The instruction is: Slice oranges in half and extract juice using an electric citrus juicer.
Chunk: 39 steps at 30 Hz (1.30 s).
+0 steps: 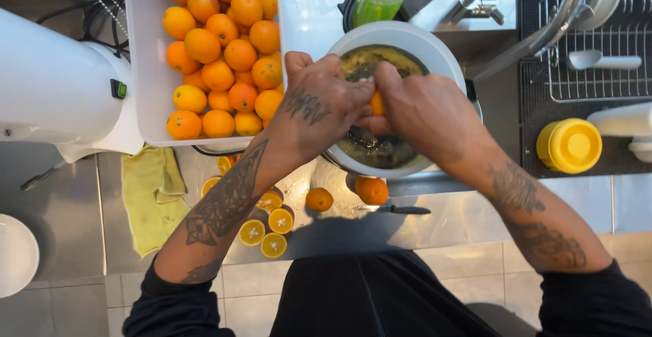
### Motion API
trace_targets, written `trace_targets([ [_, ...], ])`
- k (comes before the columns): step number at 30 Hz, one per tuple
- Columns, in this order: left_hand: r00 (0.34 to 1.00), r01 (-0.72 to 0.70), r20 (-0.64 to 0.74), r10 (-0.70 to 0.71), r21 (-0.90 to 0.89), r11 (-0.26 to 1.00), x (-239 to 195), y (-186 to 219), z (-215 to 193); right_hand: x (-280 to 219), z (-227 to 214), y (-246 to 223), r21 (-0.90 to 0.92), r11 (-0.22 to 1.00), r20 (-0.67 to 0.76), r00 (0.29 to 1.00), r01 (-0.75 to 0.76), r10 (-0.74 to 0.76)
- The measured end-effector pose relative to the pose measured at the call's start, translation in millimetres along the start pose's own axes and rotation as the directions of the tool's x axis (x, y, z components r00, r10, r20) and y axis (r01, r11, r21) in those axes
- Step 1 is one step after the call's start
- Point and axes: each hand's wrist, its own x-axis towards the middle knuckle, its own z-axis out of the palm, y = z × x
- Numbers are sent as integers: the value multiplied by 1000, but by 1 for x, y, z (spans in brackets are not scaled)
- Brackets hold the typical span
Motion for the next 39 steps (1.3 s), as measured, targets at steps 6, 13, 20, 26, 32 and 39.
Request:
trace_targets([
  [6,991,-113,76,113,-3,994,8,-25,17,1,3,-2,5,999,30,999,-40,40],
  [13,969,39,248,-6,-131,991,20,-23,7,-2,15,7,-27,999,-52,998,-23,22],
  [20,929,147,-318,-192,-159,976,-108,31,-27,-76,1,-62,-67,996,-259,965,-64,44],
  [26,840,509,63,-538,252,823,-257,60,54,-89,214,-95,152,988,-96,994,-37,52],
  [32,831,348,209,-516,528,775,-327,45,136,-73,360,-96,-194,977,-4,996,-92,93],
  [39,866,148,285,-410,638,756,-306,46,118,-79,284,-99,-161,976,0,989,-148,150],
])
